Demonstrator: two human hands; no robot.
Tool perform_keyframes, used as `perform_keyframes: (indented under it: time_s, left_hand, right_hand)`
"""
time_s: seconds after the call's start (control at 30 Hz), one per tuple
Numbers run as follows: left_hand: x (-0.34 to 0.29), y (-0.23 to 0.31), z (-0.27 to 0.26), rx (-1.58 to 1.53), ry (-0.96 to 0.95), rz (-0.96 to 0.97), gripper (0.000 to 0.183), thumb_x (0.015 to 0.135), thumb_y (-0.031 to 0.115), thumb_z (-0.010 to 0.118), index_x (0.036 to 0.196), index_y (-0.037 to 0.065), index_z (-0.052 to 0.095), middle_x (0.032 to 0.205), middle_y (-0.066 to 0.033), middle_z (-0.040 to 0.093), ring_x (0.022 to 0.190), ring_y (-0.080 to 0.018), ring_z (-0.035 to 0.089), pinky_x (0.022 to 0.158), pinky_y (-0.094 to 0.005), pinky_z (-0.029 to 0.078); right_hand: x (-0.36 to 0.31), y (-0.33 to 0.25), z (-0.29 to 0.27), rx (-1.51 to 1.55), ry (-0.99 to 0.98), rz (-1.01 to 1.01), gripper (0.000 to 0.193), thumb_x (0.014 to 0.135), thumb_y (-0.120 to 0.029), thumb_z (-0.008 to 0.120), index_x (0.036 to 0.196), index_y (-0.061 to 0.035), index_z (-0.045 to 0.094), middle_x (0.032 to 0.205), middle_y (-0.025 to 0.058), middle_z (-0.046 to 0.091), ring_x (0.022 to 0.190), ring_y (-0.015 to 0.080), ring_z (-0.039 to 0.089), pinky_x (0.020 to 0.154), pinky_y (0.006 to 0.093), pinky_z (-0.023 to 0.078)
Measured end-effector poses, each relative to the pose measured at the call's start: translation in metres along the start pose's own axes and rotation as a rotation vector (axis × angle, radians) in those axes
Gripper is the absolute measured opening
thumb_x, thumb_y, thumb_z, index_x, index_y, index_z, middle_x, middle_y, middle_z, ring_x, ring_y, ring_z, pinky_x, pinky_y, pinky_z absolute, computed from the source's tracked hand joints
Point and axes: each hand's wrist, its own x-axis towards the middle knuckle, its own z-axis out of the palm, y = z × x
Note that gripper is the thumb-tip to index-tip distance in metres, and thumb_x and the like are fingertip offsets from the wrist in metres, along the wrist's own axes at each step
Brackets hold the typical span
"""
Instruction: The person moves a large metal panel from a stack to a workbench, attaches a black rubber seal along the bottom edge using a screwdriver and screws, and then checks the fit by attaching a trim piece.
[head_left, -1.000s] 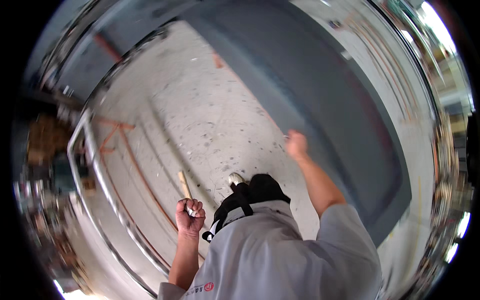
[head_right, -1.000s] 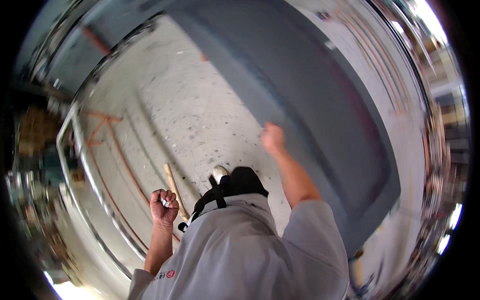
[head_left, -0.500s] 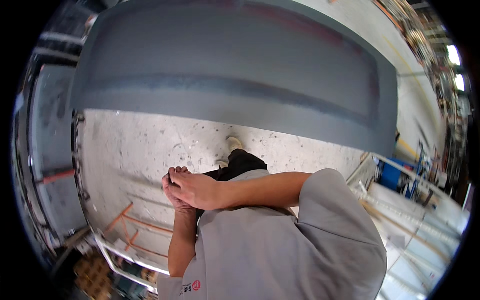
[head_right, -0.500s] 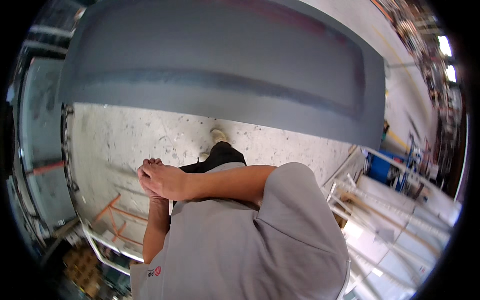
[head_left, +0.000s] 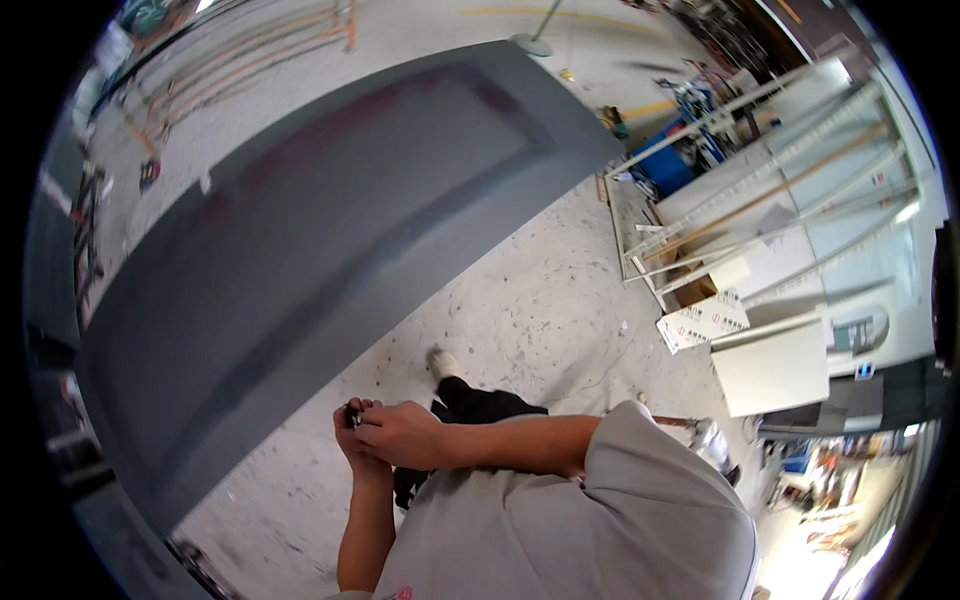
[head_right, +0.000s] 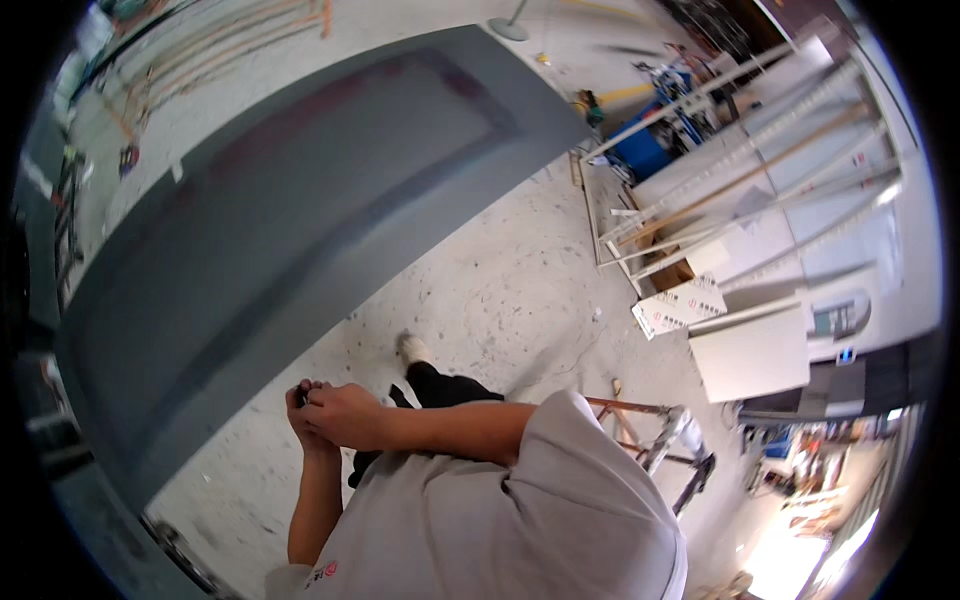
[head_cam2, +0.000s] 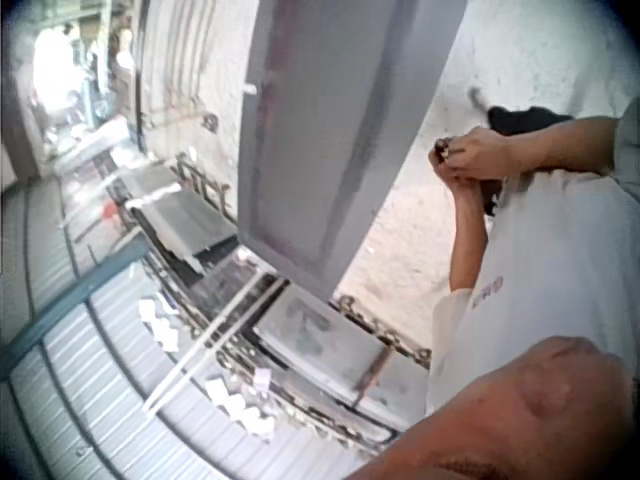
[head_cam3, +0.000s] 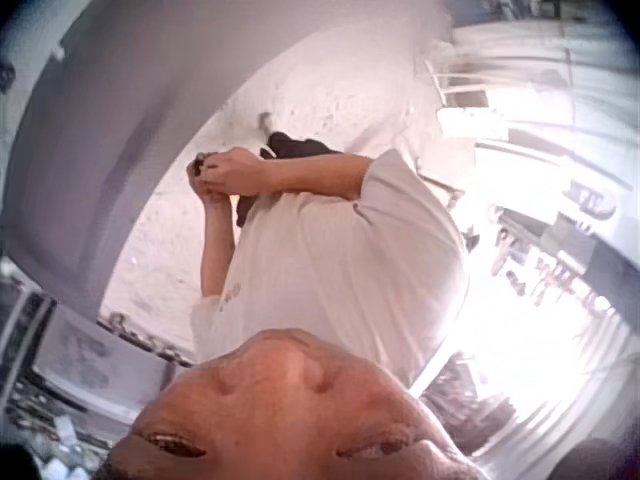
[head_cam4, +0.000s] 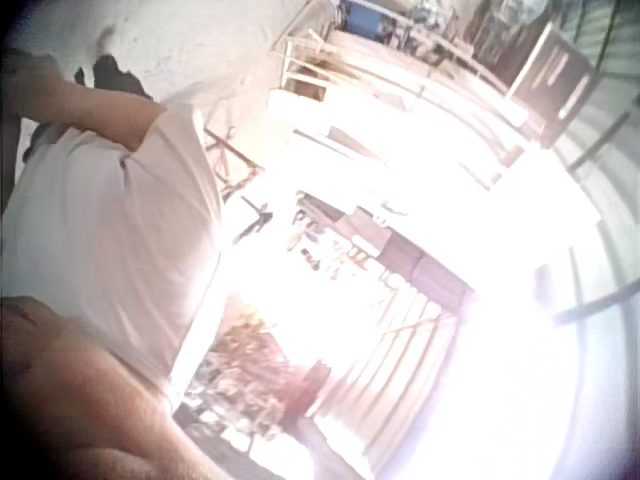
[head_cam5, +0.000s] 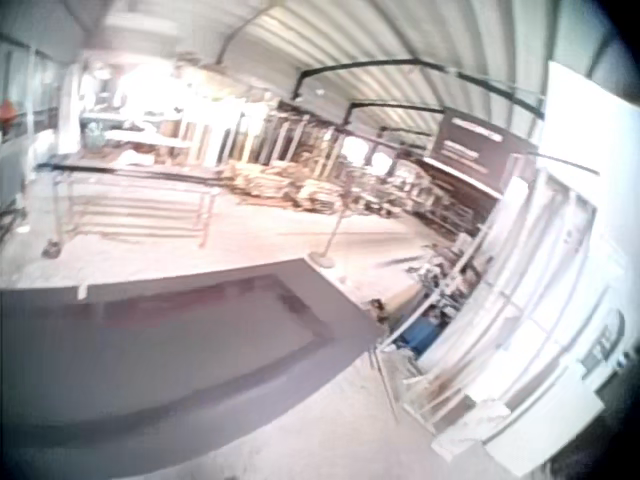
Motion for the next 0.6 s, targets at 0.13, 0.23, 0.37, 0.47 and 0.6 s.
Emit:
perform_keyframes:
  time_s: [0.13,0.23,0.37,0.47,0.6]
  left_hand:
    - [0.0,-0.042,0.052,0.111,-0.041,-0.072,0.026,0.094,0.025,0.048,0.076,0.008,0.056,0.073,-0.0059,0.057,0.075,-0.0203,0.059,0.068,-0.0324,0.049]
    - [-0.018,-0.097,0.116,0.378,-0.167,-0.086,0.024,0.095,0.018,0.046,0.076,0.006,0.053,0.068,-0.0059,0.054,0.06,-0.0148,0.053,0.049,-0.026,0.04]
    - [-0.027,-0.203,0.149,1.059,-0.399,0.355,0.018,0.091,0.008,0.048,0.079,0.001,0.059,0.074,-0.0081,0.063,0.06,-0.015,0.056,0.05,-0.0265,0.042]
    - [-0.032,-0.28,0.181,1.478,-0.722,0.758,0.012,0.086,0.002,0.05,0.083,-0.002,0.062,0.078,-0.0124,0.065,0.066,-0.0215,0.061,0.058,-0.0321,0.048]
    - [-0.035,-0.38,0.218,1.611,-1.315,1.055,0.017,0.074,-0.002,0.052,0.088,-0.005,0.062,0.085,-0.0181,0.065,0.078,-0.0357,0.064,0.072,-0.0415,0.052]
  right_hand:
    - [-0.045,0.004,-0.042,0.202,0.582,0.294,0.034,0.091,-0.028,0.066,0.107,0.0016,0.06,0.088,0.0088,0.06,0.082,0.0249,0.065,0.066,0.0371,0.054]
    - [-0.092,0.047,-0.046,1.485,0.817,0.627,0.046,0.1,-0.045,0.051,0.108,-0.0019,0.063,0.088,-0.0006,0.056,0.083,0.0111,0.061,0.075,0.0319,0.051]
    - [-0.173,0.068,-0.086,2.216,0.839,0.441,0.067,0.1,-0.061,0.033,0.122,-0.0027,0.06,0.103,0.0021,0.065,0.097,0.0165,0.06,0.096,0.0309,0.044]
    - [-0.234,0.091,-0.115,2.244,0.916,0.239,0.072,0.097,-0.066,0.032,0.119,-0.0039,0.061,0.116,0.0061,0.064,0.109,0.0164,0.058,0.102,0.0398,0.042]
    - [-0.328,0.112,-0.168,2.293,1.156,0.041,0.046,0.098,-0.05,0.043,0.112,-0.0097,0.058,0.11,0.0041,0.062,0.105,0.019,0.058,0.096,0.0361,0.046]
